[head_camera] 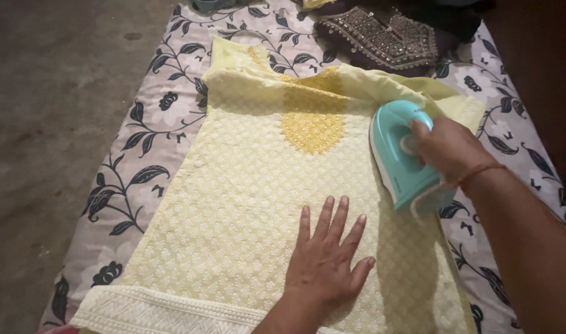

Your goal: The person irons a light yellow garment on a bed. They repeatedly smooth the fabric with their hands, reposition the garment, and use a teal electric iron to press the body and sleeves. The garment is flipped and adjusted multiple times to ensure even ironing.

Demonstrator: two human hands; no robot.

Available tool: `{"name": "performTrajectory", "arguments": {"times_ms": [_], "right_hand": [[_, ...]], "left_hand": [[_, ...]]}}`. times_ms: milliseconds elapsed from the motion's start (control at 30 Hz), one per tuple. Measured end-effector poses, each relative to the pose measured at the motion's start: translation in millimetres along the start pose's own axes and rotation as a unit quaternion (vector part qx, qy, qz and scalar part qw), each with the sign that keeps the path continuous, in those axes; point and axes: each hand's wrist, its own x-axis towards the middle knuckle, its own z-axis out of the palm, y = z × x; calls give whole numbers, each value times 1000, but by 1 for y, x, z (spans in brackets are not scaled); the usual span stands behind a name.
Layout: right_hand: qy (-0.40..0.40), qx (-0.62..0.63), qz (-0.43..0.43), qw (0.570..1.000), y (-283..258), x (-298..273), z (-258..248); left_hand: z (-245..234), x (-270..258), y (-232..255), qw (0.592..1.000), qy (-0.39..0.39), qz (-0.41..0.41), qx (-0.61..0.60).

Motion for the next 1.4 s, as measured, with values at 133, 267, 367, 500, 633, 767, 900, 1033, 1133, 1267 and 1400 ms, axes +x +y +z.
{"name": "performTrajectory", "arguments": {"times_ms": [133,267,367,500,633,767,900,1033,1133,1267,1400], "right_hand": [[-37,40,62,997,3,1,-2],[-86,158,95,979,-1,-32,6],[-132,165,112,971,-1,-82,13],[-199,98,81,972,-18,-123,24],[-230,15,-20,973,-58,-134,30],[-218,-9,-89,972,-100,-112,40],[-161,-5,-147,976,-135,-81,57],[-151,19,-170,974,-166,-47,69],[-137,37,-186,972,-186,-20,80],[-129,6,-200,971,-212,15,87],[-137,-19,-208,968,-230,22,86]], "left_hand": [[0,0,0,1000,14,1,-11],[-4,-4,0,999,1,-9,-38],[-13,-12,-10,999,16,-29,-26],[-31,-32,-46,992,85,-82,49],[-62,-43,-84,981,106,-130,100],[-79,-48,-105,975,99,-179,91],[-78,-50,-108,969,139,-184,83],[-75,-52,-111,967,184,-164,66],[-72,-54,-111,963,200,-170,66],[-69,-54,-113,956,221,-177,77],[-66,-55,-113,957,215,-189,54]]}}
